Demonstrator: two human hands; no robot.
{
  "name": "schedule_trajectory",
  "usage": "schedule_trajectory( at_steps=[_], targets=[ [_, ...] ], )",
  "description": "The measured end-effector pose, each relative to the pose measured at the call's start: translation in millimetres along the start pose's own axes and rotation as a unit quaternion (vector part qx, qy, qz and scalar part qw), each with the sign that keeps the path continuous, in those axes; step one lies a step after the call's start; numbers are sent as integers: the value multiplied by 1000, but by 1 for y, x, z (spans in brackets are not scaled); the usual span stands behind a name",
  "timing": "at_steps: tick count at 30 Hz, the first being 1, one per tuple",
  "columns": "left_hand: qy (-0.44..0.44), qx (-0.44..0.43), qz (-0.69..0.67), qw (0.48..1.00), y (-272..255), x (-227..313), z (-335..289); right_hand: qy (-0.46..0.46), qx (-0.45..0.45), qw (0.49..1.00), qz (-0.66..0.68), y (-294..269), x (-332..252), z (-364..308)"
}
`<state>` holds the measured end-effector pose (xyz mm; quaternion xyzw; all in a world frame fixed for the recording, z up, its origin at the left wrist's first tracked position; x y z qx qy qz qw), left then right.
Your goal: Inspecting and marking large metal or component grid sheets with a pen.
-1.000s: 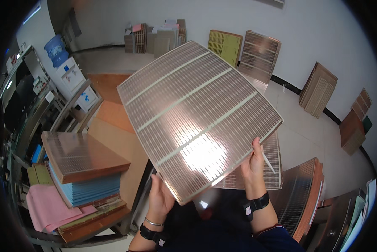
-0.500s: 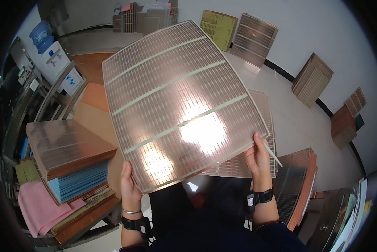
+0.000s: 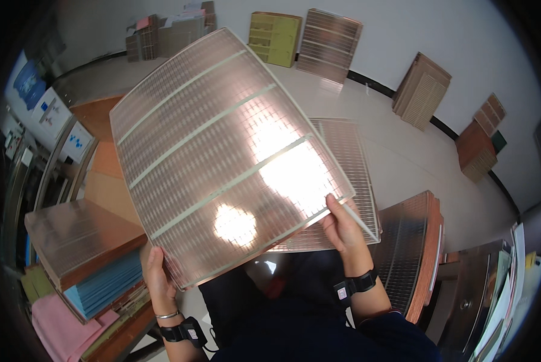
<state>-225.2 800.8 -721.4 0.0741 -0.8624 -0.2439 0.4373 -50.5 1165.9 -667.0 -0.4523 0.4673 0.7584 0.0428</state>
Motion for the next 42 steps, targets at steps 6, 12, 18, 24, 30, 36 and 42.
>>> schedule_trajectory(
  at_steps=[6, 12, 18, 24, 30, 36, 42],
  targets=[
    [18, 51, 19, 998, -4, 1, 4, 21, -33, 999, -19, 14, -6, -9],
    [92, 134, 5, 987, -21, 4, 2, 27, -81, 996, 26, 30, -5, -16],
    [149, 154, -6, 977, -11, 6, -17, 62, -62, 996, -6, 24, -6, -27],
    [237, 132, 24, 962, 6, 21, -42, 105, -74, 992, -2, 6, 11, -32],
    [243, 179, -29, 953, -6, 17, -50, 139, -13, 990, 26, -21, 31, -35],
    [231, 148, 15, 962, -15, 12, -40, 123, -15, 992, 34, -19, 33, -34],
    [185, 106, -47, 976, -16, 18, -28, 123, -33, 988, 91, 7, 36, -31]
  ],
)
Point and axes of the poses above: each hand's wrist, its own z-axis towards the middle knuckle, its own y-axis out of the palm, x = y × z, the point moved 8 cm from there along z, towards the middle knuckle, and after that the axes turned 13 degrees about -y, right-handed, at the moved point
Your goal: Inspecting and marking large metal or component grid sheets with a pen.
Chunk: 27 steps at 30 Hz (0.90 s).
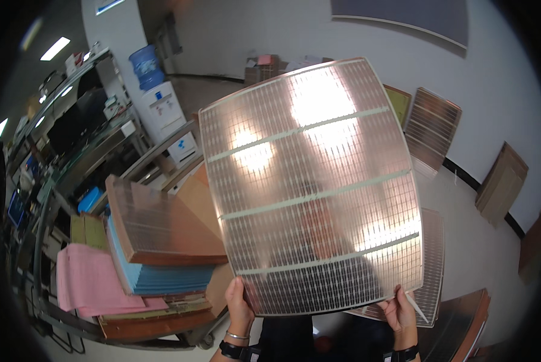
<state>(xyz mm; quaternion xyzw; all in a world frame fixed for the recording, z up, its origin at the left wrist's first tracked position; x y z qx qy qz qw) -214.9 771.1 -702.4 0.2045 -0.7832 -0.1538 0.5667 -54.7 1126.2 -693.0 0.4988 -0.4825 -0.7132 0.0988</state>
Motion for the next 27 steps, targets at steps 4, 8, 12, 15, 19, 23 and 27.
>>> schedule_trajectory(
  at_steps=[4, 8, 12, 15, 19, 23, 27],
  targets=[
    [-118, -101, -145, 977, -4, -7, 32, -89, -24, 996, -11, 35, -12, 48],
    [-165, -302, -361, 867, -6, -26, 36, -103, -32, 990, -86, 117, 1, 101],
    [-172, -188, -552, 794, -6, -75, 43, -100, -212, 952, -196, 202, 60, 139],
    [-200, -225, -488, 819, 11, -72, 77, -93, -280, 915, -276, 251, 115, 147],
    [-246, -141, -542, 791, -7, -95, 129, -102, -335, 856, -380, 282, 169, 153],
    [-209, -157, -629, 733, -31, -103, 157, -107, -438, 785, -424, 334, 234, 139],
    [-151, -160, -661, 717, -47, -79, 171, -106, -565, 712, -403, 369, 272, 88]
  ],
)
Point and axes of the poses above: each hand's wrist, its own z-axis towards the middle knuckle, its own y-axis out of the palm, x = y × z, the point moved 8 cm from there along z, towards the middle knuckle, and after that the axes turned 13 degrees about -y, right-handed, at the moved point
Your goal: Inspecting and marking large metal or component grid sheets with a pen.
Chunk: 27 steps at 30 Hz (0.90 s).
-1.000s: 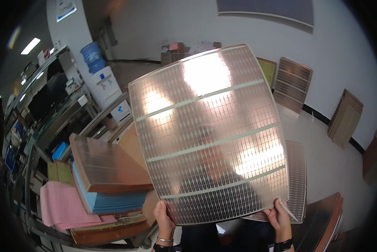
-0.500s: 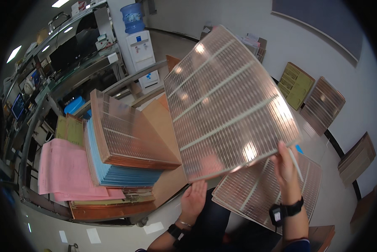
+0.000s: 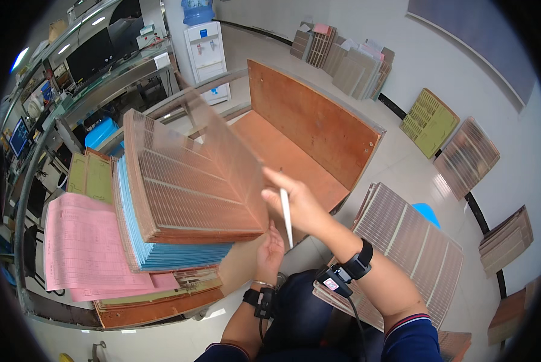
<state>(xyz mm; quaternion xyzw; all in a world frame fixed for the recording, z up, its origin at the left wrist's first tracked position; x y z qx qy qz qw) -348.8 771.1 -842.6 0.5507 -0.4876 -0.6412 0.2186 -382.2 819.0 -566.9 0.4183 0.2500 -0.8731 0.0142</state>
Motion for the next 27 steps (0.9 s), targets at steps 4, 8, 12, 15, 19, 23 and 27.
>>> schedule_trajectory(
  at_steps=[4, 8, 12, 15, 19, 23, 27],
  targets=[
    [117, 43, 173, 977, 22, 8, -3, 17, -74, 994, 74, 1, -33, -21],
    [198, 93, 286, 933, 20, 25, -10, 107, -14, 994, 26, -52, -25, -73],
    [237, 146, 333, 901, 16, 31, -8, 184, 70, 980, -31, -128, -20, -153],
    [245, 157, 346, 892, 25, 26, -12, 230, 173, 951, -114, -191, -38, -239],
    [192, 157, 356, 901, 15, 12, -14, 390, 275, 838, -264, -256, -41, -435],
    [-78, 208, 607, 763, 6, -57, -19, 366, 299, 743, -474, -258, -70, -612],
    [-235, 187, 790, 535, -4, -102, -30, 475, 342, 640, -498, -202, -86, -635]
  ],
)
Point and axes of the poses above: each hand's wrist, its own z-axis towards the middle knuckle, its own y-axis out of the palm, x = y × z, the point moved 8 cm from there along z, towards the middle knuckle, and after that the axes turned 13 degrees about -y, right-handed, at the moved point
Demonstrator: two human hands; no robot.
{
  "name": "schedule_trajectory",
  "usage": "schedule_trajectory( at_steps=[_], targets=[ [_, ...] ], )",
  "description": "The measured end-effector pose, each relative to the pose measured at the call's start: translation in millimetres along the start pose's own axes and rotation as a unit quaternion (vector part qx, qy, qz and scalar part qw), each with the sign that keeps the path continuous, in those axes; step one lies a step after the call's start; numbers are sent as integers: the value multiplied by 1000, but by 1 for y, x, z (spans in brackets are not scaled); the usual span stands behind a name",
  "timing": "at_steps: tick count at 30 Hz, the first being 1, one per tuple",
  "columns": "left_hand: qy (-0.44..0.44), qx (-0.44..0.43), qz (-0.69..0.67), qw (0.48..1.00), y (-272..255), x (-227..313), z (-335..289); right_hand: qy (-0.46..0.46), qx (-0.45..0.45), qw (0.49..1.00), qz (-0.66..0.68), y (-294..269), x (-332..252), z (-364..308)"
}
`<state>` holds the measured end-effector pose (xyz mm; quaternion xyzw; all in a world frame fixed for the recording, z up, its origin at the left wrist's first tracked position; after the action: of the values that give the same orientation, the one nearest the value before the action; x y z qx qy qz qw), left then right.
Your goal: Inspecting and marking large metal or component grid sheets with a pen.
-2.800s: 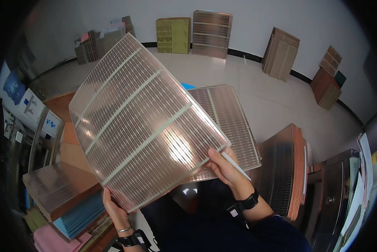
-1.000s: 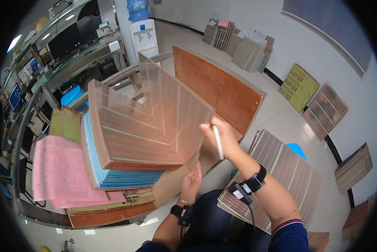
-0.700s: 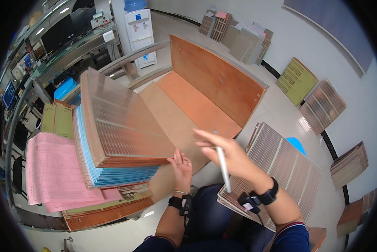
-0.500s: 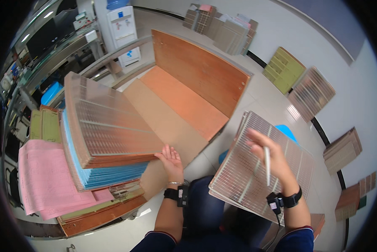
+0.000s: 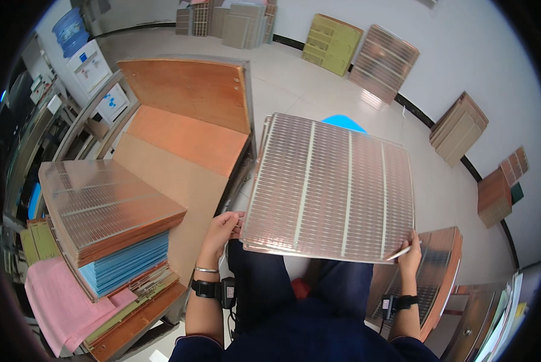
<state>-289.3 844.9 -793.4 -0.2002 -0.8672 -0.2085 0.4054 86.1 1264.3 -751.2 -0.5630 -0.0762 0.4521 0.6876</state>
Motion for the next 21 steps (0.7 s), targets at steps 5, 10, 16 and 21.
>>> schedule_trajectory(
  at_steps=[5, 10, 16, 21],
  targets=[
    [192, 189, 270, 924, -7, 18, 6, -10, 2, 998, -59, 1, -30, -3],
    [159, 256, 359, 884, 16, 54, -26, -1, -11, 999, -30, -8, -26, 1],
    [81, 67, -22, 994, 63, 31, -33, 113, 45, 968, 218, -9, 64, 15],
    [135, 30, -23, 990, 71, 51, -67, 222, 59, 869, 439, -19, 78, 9]
  ],
)
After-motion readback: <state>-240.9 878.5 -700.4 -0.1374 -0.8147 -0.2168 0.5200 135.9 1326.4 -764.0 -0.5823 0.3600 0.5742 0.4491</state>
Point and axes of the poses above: each hand's wrist, its own z-axis towards the middle knuckle, its own y-axis out of the palm, x = y × z, the point moved 8 cm from there along z, towards the middle knuckle, and after that the axes turned 13 degrees about -y, right-handed, at the moved point
